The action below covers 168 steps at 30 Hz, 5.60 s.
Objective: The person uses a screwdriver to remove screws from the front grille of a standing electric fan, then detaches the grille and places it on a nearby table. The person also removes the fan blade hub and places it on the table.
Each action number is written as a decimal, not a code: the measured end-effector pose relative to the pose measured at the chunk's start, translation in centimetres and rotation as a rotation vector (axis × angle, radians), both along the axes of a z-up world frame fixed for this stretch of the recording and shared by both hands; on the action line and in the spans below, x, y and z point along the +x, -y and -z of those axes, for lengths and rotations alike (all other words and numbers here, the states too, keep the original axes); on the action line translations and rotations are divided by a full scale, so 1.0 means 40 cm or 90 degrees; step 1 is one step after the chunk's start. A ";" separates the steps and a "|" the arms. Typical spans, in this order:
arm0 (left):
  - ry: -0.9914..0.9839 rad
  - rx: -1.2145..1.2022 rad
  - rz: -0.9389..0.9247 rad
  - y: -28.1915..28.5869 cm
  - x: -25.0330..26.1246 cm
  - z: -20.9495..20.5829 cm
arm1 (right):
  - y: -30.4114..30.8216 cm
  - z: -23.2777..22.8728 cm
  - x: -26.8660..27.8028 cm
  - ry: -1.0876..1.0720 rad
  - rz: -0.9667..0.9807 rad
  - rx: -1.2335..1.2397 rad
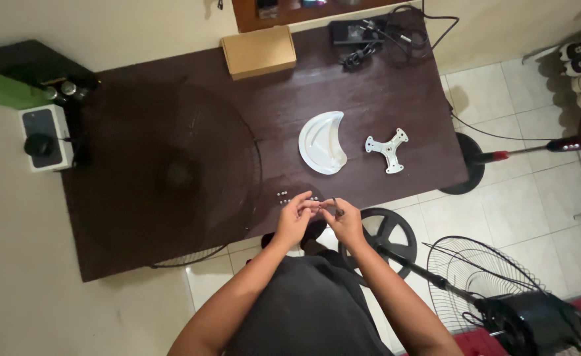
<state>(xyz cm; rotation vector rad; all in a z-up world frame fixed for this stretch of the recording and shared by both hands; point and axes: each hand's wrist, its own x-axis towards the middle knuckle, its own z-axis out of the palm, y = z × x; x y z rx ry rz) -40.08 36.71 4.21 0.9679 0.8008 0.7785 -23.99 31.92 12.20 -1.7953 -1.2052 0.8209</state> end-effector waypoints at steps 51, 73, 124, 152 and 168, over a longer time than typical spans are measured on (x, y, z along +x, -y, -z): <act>-0.624 0.611 0.209 -0.026 -0.017 -0.101 | -0.017 0.241 0.070 0.239 0.051 -0.016; -0.168 0.835 0.662 0.357 0.465 -0.115 | 0.899 0.158 0.169 -0.017 0.723 -0.152; -0.142 0.742 0.759 0.301 0.932 -0.320 | 0.936 0.098 0.292 -0.006 0.916 -0.153; -0.121 0.837 0.773 0.295 0.953 -0.300 | 0.939 0.296 0.343 0.076 1.020 -0.236; -0.162 0.723 0.718 0.304 0.933 -0.289 | 0.975 0.289 0.335 -0.588 1.082 0.182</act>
